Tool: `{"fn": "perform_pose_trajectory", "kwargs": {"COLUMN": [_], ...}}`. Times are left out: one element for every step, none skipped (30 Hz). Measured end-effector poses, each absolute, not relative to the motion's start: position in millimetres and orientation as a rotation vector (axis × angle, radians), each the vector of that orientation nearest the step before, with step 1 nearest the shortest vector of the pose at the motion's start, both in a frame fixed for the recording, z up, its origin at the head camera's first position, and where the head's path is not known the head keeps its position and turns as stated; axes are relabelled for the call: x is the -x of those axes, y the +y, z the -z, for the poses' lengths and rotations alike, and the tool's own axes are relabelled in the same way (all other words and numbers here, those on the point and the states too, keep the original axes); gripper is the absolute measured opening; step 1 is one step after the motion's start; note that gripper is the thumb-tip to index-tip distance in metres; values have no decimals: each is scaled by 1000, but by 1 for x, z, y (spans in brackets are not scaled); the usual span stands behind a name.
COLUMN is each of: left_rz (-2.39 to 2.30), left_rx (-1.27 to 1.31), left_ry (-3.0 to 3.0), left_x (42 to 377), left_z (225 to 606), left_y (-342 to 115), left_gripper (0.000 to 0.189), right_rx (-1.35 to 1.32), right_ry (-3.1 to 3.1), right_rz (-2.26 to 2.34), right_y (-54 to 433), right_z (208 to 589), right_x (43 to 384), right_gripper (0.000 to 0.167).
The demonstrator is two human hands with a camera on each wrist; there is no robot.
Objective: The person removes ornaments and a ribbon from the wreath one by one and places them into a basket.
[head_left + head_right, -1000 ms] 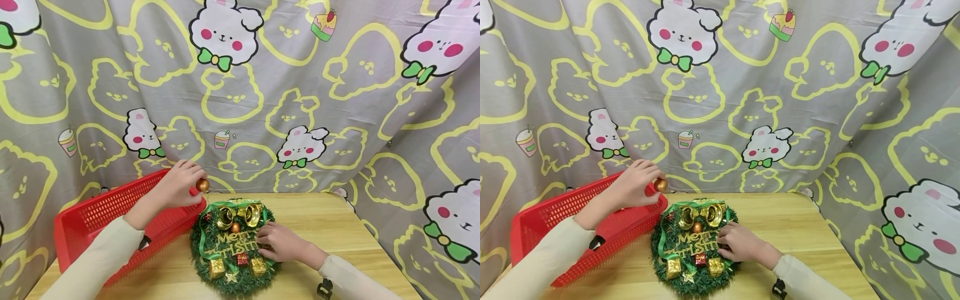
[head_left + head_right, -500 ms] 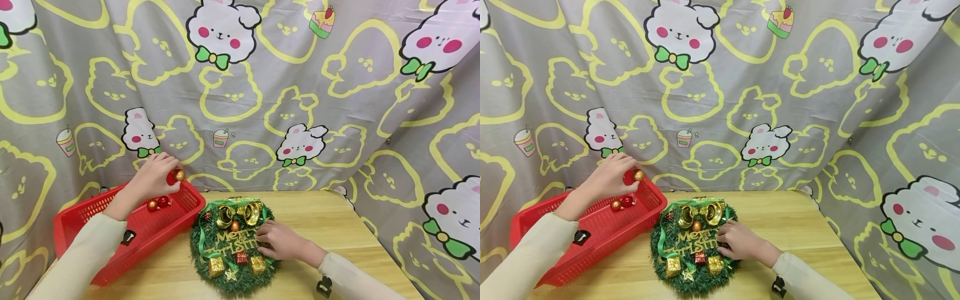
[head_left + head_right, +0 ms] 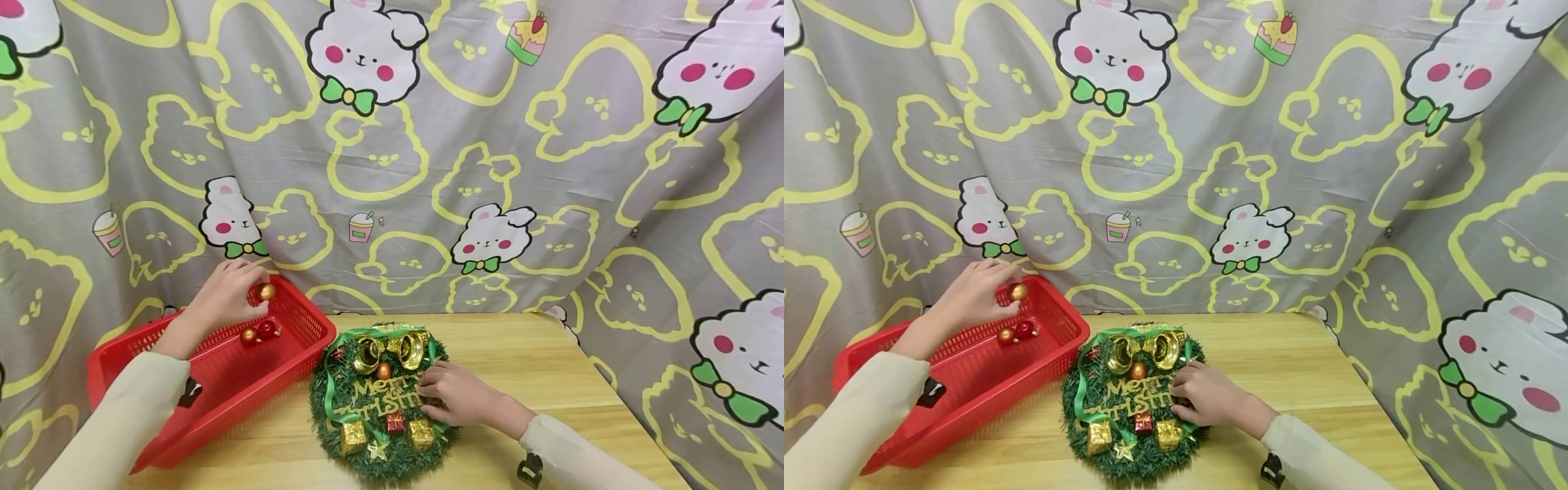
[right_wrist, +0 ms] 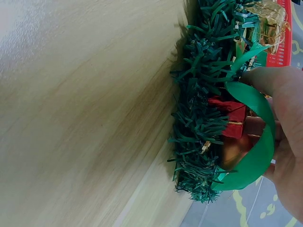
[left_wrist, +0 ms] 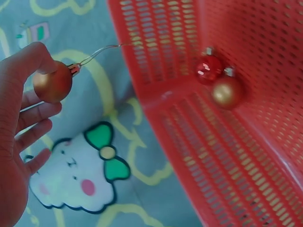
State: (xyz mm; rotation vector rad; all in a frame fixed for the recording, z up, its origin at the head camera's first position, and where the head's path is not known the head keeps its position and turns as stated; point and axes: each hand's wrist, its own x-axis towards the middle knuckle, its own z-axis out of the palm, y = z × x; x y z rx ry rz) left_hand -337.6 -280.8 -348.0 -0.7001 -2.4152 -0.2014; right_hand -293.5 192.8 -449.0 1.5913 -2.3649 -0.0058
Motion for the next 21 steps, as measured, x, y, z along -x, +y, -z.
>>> {"fn": "perform_pose_trajectory", "kwargs": {"left_rz": [200, 196, 193, 187, 183, 178, 170, 163, 160, 153, 146, 140, 133, 127, 123, 116, 111, 106, 104, 103, 104], "left_rx": [695, 684, 670, 655, 635, 614, 596, 580, 569, 561, 558, 561, 561, 557, 552, 549, 544, 538, 528, 521, 517], "left_ry": [-2419, -2426, -2438, -2455, -2477, -2501, -2526, -2551, -2574, -2593, -2606, -2614, -2621, -2633, -2645, -2652, -2662, -2673, -2686, -2699, -2706], "left_x": [338, 338, 338, 338, 337, 337, 336, 336, 336, 335, 335, 335, 335, 335, 335, 336, 336, 336, 336, 336, 336], "left_z": [350, 351, 354, 355, 357, 359, 361, 364, 366, 368, 370, 372, 375, 377, 380, 382, 384, 386, 388, 390, 391], "left_y": [-284, -286, -289, -291, -293, -296, -298, -300, -302, -303, -305, -306, -308, -310, -311, -313, -314, -315, -316, -317, -318], "left_gripper": [26, 26, 26, 27, 27, 28, 29, 29, 30, 30, 30, 30, 30, 30, 30, 29, 30, 30, 31, 31, 31], "right_rx": [-1590, -1589, -1590, -1590, -1592, -1594, -1595, -1596, -1596, -1596, -1596, -1595, -1593, -1593, -1592, -1592, -1592, -1591, -1590, -1592, -1594], "right_ry": [-2364, -2364, -2361, -2359, -2357, -2354, -2351, -2349, -2347, -2347, -2349, -2352, -2356, -2359, -2360, -2360, -2358, -2357, -2355, -2353, -2353], "right_rz": [9, 10, 11, 10, 7, 3, 0, -3, -3, -3, -2, -1, 0, 0, 1, -1, -2, -5, -7, -12, -17], "right_y": [193, 193, 193, 193, 193, 193, 193, 193, 194, 194, 194, 194, 194, 194, 194, 194, 194, 194, 194, 194, 194], "right_z": [449, 449, 449, 449, 449, 450, 450, 450, 451, 451, 451, 451, 451, 451, 452, 452, 452, 452, 452, 453, 453], "right_x": [294, 294, 294, 294, 294, 294, 294, 294, 294, 294, 294, 294, 295, 295, 295, 295, 295, 295, 295, 295, 295], "right_gripper": [27, 27, 27, 27, 27, 27, 26, 26, 26, 26, 26, 27, 27, 27, 27, 27, 27, 27, 27, 27, 26]}}
